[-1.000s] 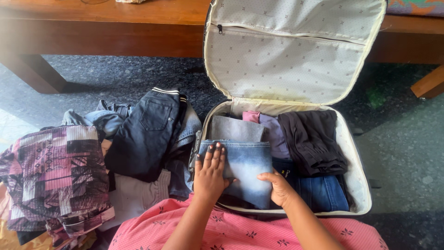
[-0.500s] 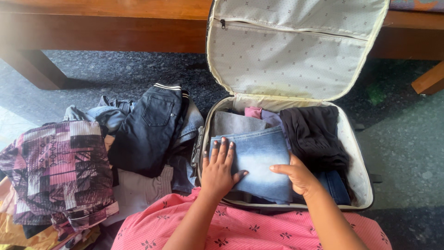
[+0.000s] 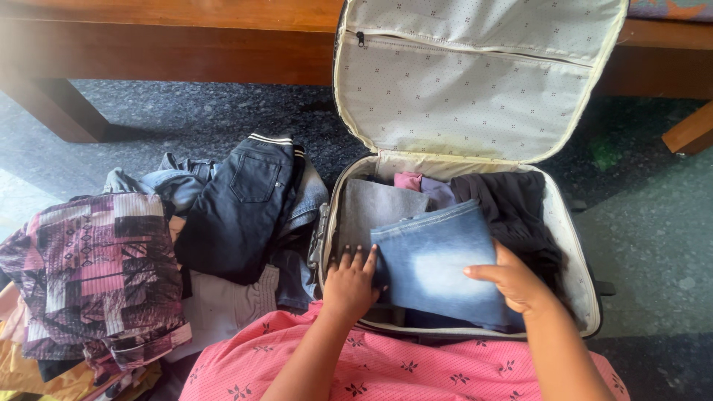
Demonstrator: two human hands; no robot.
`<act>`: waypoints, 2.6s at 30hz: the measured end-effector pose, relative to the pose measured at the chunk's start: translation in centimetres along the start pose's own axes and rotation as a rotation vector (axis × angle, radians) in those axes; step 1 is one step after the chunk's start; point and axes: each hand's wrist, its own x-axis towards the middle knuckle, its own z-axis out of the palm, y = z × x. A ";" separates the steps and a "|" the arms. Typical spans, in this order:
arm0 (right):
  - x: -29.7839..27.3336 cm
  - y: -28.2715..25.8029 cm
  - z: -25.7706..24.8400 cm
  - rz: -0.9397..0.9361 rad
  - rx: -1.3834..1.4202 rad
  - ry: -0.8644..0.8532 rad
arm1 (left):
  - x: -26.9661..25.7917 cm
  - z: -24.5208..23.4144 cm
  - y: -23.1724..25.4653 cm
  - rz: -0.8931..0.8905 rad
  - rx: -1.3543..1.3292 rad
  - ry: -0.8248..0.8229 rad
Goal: The person places folded clothes including a grey shirt, purple leggings, and blue jeans into an open suitcase on the floor.
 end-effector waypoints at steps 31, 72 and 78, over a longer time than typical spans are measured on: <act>-3.4 -2.0 -6.8 0.035 -0.810 0.009 | 0.2 -0.6 0.5 -0.060 0.125 -0.187; -0.1 -0.3 11.4 -1.129 -1.277 0.198 | 4.1 5.3 -2.0 -0.547 -2.016 -0.032; -0.6 3.5 11.5 -0.869 -1.210 -0.156 | 3.0 4.2 -0.7 -0.465 -1.464 0.129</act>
